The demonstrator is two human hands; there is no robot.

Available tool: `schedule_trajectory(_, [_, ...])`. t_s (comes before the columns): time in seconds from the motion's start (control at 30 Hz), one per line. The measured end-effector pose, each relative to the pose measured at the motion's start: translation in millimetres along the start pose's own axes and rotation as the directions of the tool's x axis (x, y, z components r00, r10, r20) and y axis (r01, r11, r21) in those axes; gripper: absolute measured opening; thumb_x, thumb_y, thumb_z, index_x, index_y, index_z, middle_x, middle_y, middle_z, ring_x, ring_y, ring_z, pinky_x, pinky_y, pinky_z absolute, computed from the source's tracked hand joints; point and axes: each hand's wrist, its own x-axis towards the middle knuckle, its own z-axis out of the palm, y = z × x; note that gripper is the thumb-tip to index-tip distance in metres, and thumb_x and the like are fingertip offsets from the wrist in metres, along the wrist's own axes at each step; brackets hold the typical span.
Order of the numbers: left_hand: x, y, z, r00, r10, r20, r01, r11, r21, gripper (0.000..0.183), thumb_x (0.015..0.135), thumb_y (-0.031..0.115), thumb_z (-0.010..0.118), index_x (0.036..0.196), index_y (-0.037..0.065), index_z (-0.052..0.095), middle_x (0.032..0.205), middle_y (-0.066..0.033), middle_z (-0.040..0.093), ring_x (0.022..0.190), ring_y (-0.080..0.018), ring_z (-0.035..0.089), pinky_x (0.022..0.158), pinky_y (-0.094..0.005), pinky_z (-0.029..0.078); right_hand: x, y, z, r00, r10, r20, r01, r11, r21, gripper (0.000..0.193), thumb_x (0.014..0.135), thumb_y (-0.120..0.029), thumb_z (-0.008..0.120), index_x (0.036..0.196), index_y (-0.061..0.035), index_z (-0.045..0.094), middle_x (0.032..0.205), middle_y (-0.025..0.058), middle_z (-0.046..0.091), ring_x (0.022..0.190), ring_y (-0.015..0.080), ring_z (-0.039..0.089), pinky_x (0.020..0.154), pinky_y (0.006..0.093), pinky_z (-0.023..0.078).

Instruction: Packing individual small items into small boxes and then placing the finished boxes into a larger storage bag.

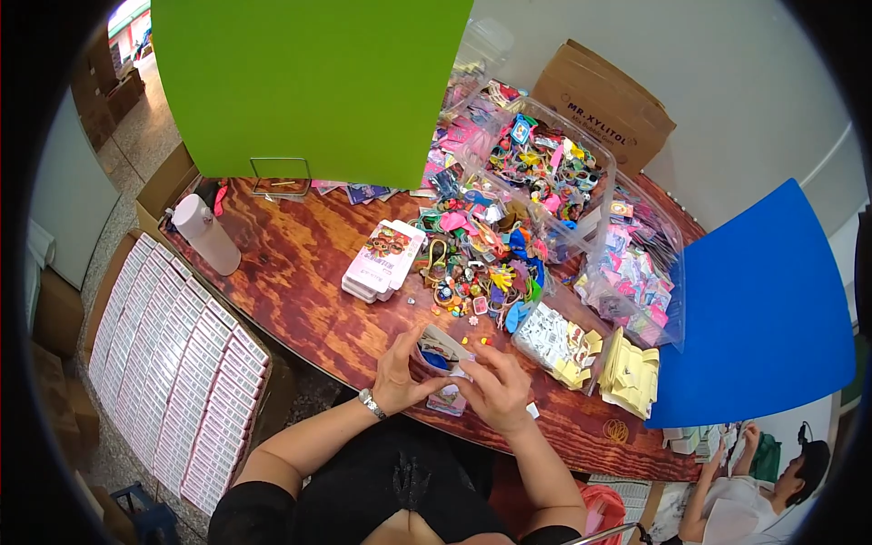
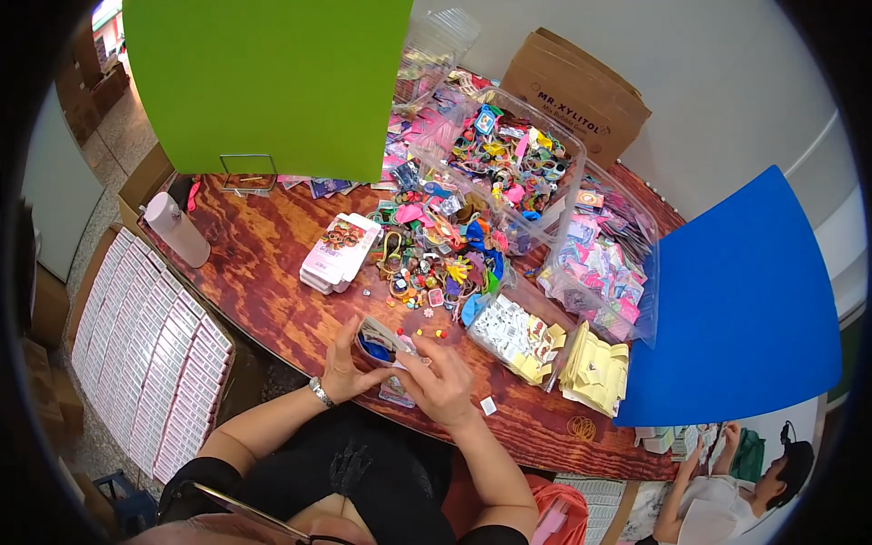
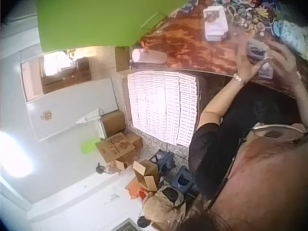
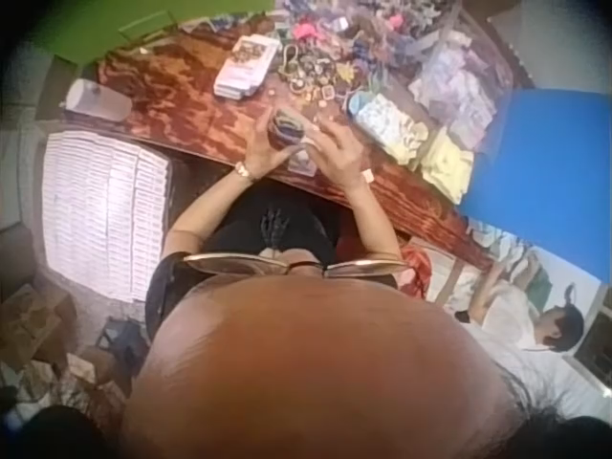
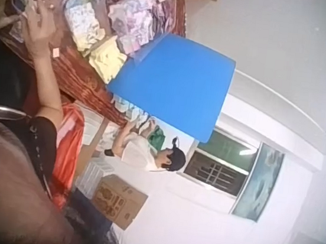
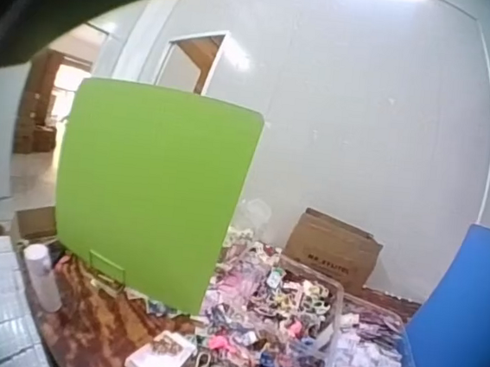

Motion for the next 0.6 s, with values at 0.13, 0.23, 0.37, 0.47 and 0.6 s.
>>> schedule_trajectory(0.13, [1, -1, 0, 0.999, 0.023, 0.023, -0.021, 0.997, -0.079, 0.107, 0.062, 0.022, 0.096, 0.146, 0.009, 0.031, 0.131, -0.0191, 0.052, 0.114, -0.0376, 0.059, 0.091, -0.0452, 0.052, -8, 2, 17, 0.997, 0.032, -0.067, -0.029, 0.999, 0.046, 0.032, 0.078, -0.008, 0.079, 0.109, -0.0066, 0.073, 0.116, 0.0148, 0.068, 0.089, 0.0278, 0.069, 0.074, 0.0353, 0.056])
schedule_trajectory(0.23, [5, -8, -2, 0.992, 0.12, 0.025, -0.119, 0.992, -0.042, 0.096, 0.062, 0.021, 0.095, 0.138, 0.012, 0.036, 0.128, -0.0186, 0.053, 0.11, -0.0372, 0.06, 0.088, -0.0451, 0.053, -11, 2, 22, 0.998, 0.06, 0.023, -0.063, 0.984, 0.166, 0.03, 0.082, -0.006, 0.077, 0.112, -0.0044, 0.072, 0.116, 0.0166, 0.068, 0.093, 0.0294, 0.07, 0.077, 0.0365, 0.057])
schedule_trajectory(0.37, [0, -12, -3, 0.995, 0.055, 0.081, -0.045, 0.992, -0.118, 0.089, 0.063, 0.019, 0.095, 0.132, 0.013, 0.04, 0.125, -0.0189, 0.056, 0.109, -0.0372, 0.061, 0.087, -0.0452, 0.053, -6, -1, 14, 0.993, 0.09, 0.083, -0.104, 0.976, 0.193, 0.03, 0.083, -0.005, 0.075, 0.113, -0.0025, 0.07, 0.113, 0.0174, 0.069, 0.092, 0.0304, 0.07, 0.078, 0.0373, 0.057])
schedule_trajectory(0.47, [2, -9, -3, 0.996, 0.062, 0.07, -0.055, 0.992, -0.11, 0.085, 0.063, 0.017, 0.094, 0.129, 0.013, 0.041, 0.121, -0.0189, 0.059, 0.106, -0.0373, 0.062, 0.086, -0.0444, 0.054, 1, -9, 12, 0.967, 0.241, 0.084, -0.255, 0.925, 0.281, 0.027, 0.084, -0.003, 0.073, 0.111, -0.0019, 0.068, 0.108, 0.0169, 0.069, 0.09, 0.0304, 0.07, 0.075, 0.0364, 0.057])
schedule_trajectory(0.6, [4, -11, -7, 0.987, 0.128, 0.095, -0.122, 0.99, -0.071, 0.084, 0.065, 0.016, 0.093, 0.13, 0.012, 0.041, 0.121, -0.0199, 0.059, 0.107, -0.0386, 0.063, 0.086, -0.0444, 0.054, 11, -10, 7, 0.924, 0.331, 0.191, -0.369, 0.903, 0.22, 0.024, 0.084, 0.0, 0.072, 0.108, -0.0017, 0.066, 0.102, 0.0149, 0.068, 0.085, 0.0296, 0.069, 0.069, 0.035, 0.056])
